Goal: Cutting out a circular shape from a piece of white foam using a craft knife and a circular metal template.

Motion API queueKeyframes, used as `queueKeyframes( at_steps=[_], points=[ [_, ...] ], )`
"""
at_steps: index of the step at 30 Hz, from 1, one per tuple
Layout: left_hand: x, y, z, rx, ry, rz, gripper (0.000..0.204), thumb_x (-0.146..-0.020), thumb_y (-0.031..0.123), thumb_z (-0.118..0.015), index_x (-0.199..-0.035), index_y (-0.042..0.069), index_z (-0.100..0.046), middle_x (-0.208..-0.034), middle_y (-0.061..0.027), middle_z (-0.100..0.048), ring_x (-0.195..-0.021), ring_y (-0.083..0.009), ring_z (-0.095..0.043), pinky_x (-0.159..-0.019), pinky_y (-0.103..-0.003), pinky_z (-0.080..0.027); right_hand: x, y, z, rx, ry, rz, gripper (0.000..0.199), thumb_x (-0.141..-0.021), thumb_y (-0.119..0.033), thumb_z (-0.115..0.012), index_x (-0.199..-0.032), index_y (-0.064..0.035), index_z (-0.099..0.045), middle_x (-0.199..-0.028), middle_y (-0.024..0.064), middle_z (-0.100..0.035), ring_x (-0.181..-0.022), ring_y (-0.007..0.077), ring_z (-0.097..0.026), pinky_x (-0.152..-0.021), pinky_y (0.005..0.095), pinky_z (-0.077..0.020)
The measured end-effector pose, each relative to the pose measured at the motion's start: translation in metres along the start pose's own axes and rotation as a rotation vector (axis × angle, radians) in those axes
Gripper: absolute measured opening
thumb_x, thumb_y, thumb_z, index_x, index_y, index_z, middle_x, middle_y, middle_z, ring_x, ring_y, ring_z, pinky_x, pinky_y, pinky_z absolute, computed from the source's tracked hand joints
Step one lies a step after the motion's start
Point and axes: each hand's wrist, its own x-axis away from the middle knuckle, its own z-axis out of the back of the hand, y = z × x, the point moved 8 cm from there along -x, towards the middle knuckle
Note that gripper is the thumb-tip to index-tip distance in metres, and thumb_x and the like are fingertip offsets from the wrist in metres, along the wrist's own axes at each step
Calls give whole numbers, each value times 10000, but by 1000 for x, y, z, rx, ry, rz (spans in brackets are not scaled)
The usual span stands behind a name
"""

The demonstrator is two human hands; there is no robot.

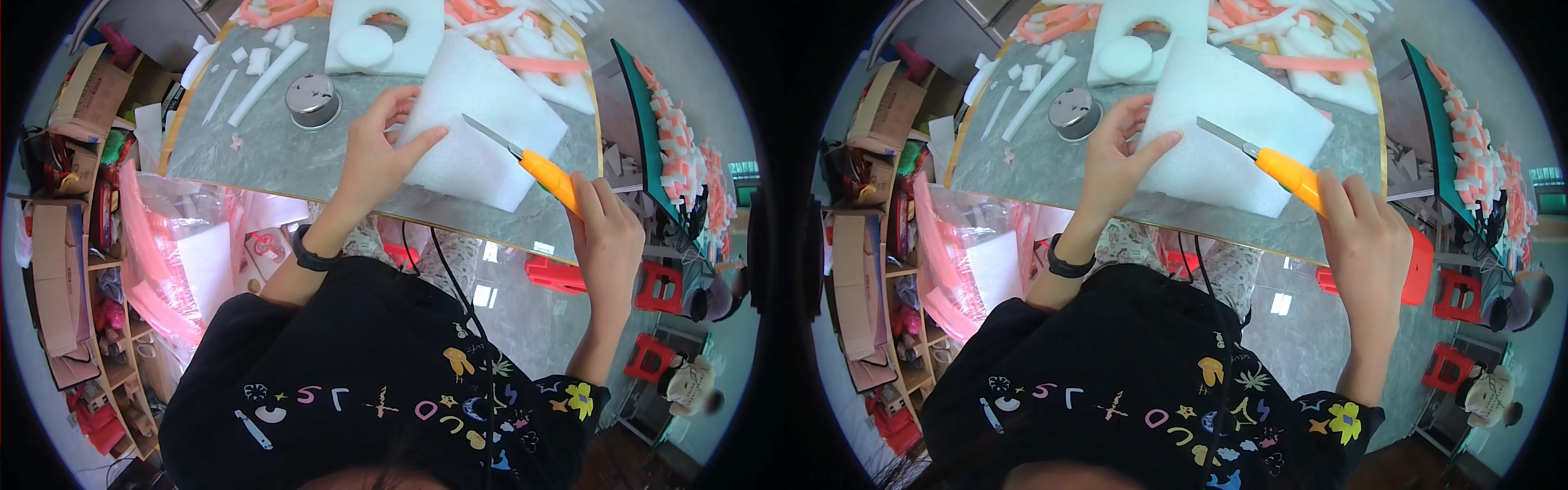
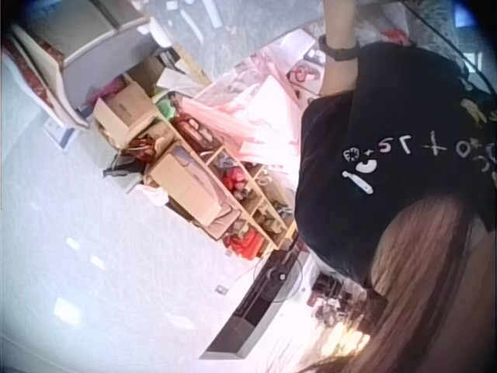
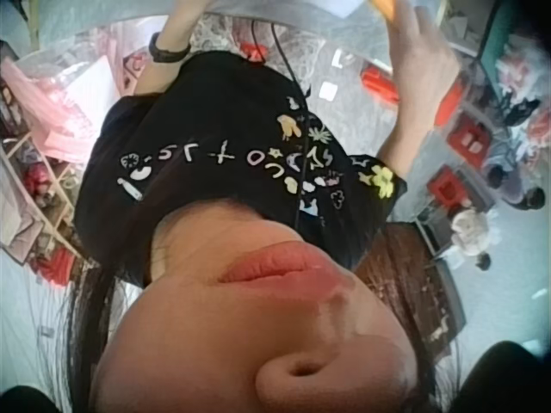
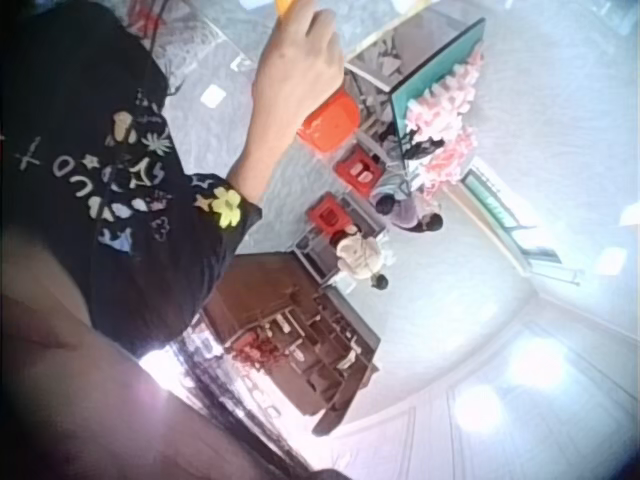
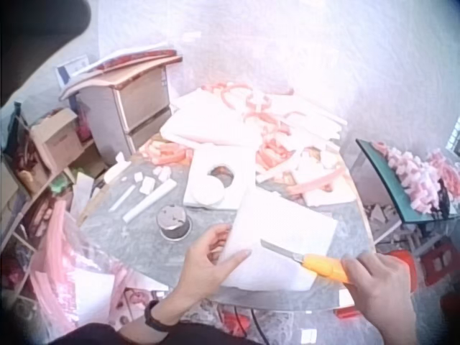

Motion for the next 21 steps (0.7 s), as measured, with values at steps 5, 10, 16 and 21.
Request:
queueKeyframes(
  at_steps=[5, 10, 16, 21],
  points=[
    [1, 9, -2, -99, -7, -38, 449, -713, 192, -767, -1080, 16, -578, -933, -78, -654, -854, -139, -619, -667, -274, -499, -5, -2, 3, 30, -21, 10, 311, -755, -95, -673, -1046, -59, -572, -788, 100, -520, -635, 278, -560, -548, 359, -428],
    [1, 19, -2, -191, 24, -174, 434, -698, 194, -767, -1062, 33, -594, -907, -69, -662, -832, -153, -622, -637, -275, -478, -13, 1, 7, -79, -147, -64, 288, -781, -93, -659, -1045, -51, -550, -760, 137, -551, -645, 316, -564, -559, 388, -428],
    [-2, 34, -4, -226, 18, -298, 409, -687, 169, -763, -1043, 38, -611, -893, -81, -665, -801, -171, -629, -620, -275, -481, -25, -8, 32, 7, -166, -29, 182, -815, -160, -621, -934, -71, -516, -654, 118, -531, -598, 303, -564, -513, 395, -423],
    [-5, 53, -8, -298, -21, -416, 388, -681, 153, -763, -1022, 34, -624, -868, -82, -663, -756, -170, -630, -599, -275, -490, -28, -11, 38, 101, -264, -56, 223, -819, -136, -634, -990, -53, -518, -720, 129, -565, -631, 300, -566, -538, 379, -416]
  ],
)
